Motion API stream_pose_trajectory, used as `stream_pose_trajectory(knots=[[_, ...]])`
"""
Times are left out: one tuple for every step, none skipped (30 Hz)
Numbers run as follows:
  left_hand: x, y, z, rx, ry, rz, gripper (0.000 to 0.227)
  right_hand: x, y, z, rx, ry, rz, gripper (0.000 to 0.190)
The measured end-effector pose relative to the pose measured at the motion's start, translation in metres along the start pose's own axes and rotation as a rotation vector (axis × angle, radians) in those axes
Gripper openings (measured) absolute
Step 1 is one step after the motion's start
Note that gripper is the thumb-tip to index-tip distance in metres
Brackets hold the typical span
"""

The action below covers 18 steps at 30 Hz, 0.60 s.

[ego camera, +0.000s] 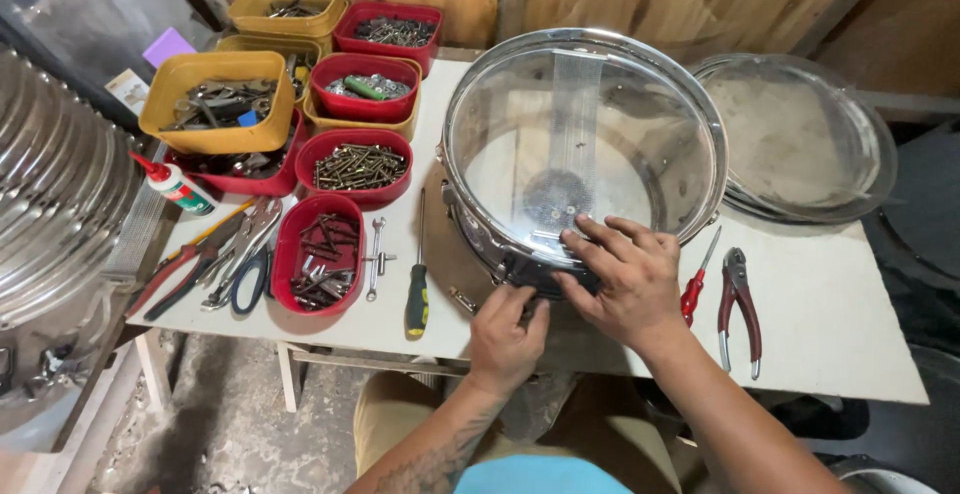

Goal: The person assembles a snare drum by attaching a metal band and tension rods to the drum shell. They use a screwdriver to tighten the hardware and secure the drum head in place.

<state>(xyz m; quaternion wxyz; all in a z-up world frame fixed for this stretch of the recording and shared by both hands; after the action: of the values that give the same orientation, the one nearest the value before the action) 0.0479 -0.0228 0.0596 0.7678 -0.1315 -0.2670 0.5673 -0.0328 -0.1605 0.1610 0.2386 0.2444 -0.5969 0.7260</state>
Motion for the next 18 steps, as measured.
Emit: stream_pose_trajectory(knots=[[-0.004, 0.003, -0.009, 0.046, -0.032, 0.007, 0.017, 0.0, -0.001, 0.0, 0.001, -0.007, -0.003, 0.036], [-0.003, 0.004, -0.009, 0.049, -0.033, 0.012, 0.017, 0.001, -0.001, 0.0, 0.005, -0.011, -0.004, 0.036], [-0.003, 0.004, -0.01, 0.058, -0.036, -0.001, 0.019, 0.001, -0.001, 0.0, 0.01, -0.007, -0.008, 0.036], [-0.003, 0.003, -0.011, 0.068, -0.041, -0.012, 0.02, 0.001, -0.002, 0.001, 0.016, -0.005, -0.01, 0.036], [0.0, 0.007, -0.012, 0.07, -0.043, -0.007, 0.02, 0.003, -0.002, -0.001, 0.021, -0.009, -0.009, 0.036], [0.003, 0.009, -0.013, 0.073, -0.051, -0.009, 0.019, 0.003, -0.002, -0.001, 0.014, -0.018, -0.011, 0.037], [0.006, 0.011, -0.014, 0.076, -0.058, -0.011, 0.018, 0.003, -0.003, -0.001, 0.007, -0.026, -0.013, 0.037], [0.012, 0.014, -0.018, 0.073, -0.063, -0.004, 0.018, 0.004, -0.002, -0.002, 0.013, -0.031, -0.007, 0.037], [0.019, 0.016, -0.022, 0.065, -0.073, 0.005, 0.016, 0.002, -0.001, -0.001, 0.004, -0.008, -0.025, 0.039], [0.026, 0.019, -0.027, 0.058, -0.082, 0.012, 0.016, 0.001, 0.002, 0.0, -0.006, 0.015, -0.045, 0.041], [0.035, 0.019, -0.035, 0.056, -0.088, 0.017, 0.016, 0.001, 0.0, 0.0, -0.004, 0.01, -0.04, 0.041], [0.045, 0.021, -0.043, 0.051, -0.133, 0.049, 0.016, 0.001, 0.0, -0.001, -0.008, 0.016, -0.046, 0.041], [0.054, 0.023, -0.051, 0.044, -0.177, 0.081, 0.017, 0.001, 0.001, 0.0, -0.013, 0.023, -0.053, 0.041], [0.065, 0.021, -0.053, 0.046, -0.182, 0.079, 0.017, 0.001, 0.001, 0.0, -0.016, 0.019, -0.053, 0.041], [0.076, 0.018, -0.058, 0.089, -0.217, 0.088, 0.017, 0.001, 0.001, 0.001, -0.019, 0.012, -0.061, 0.042], [0.087, 0.015, -0.064, 0.13, -0.252, 0.095, 0.017, 0.0, 0.001, 0.002, -0.023, 0.007, -0.069, 0.043], [0.094, 0.014, -0.071, 0.13, -0.256, 0.092, 0.017, 0.001, 0.001, 0.002, -0.027, 0.004, -0.069, 0.043], [0.1, 0.013, -0.076, 0.112, -0.355, 0.107, 0.016, 0.001, 0.0, 0.002, -0.023, 0.0, -0.078, 0.043]])
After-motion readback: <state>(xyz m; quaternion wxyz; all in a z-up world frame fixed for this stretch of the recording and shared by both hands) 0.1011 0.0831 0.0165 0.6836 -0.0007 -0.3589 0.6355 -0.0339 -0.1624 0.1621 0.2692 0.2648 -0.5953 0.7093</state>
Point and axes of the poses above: each hand's wrist, its own y-axis away from the middle knuckle, its own x-axis out of the back of the hand, z = x × y, the point moved 8 cm from there along -y, towards the middle knuckle, and after that the axes turned 13 degrees about x, right-handed, at the moved point
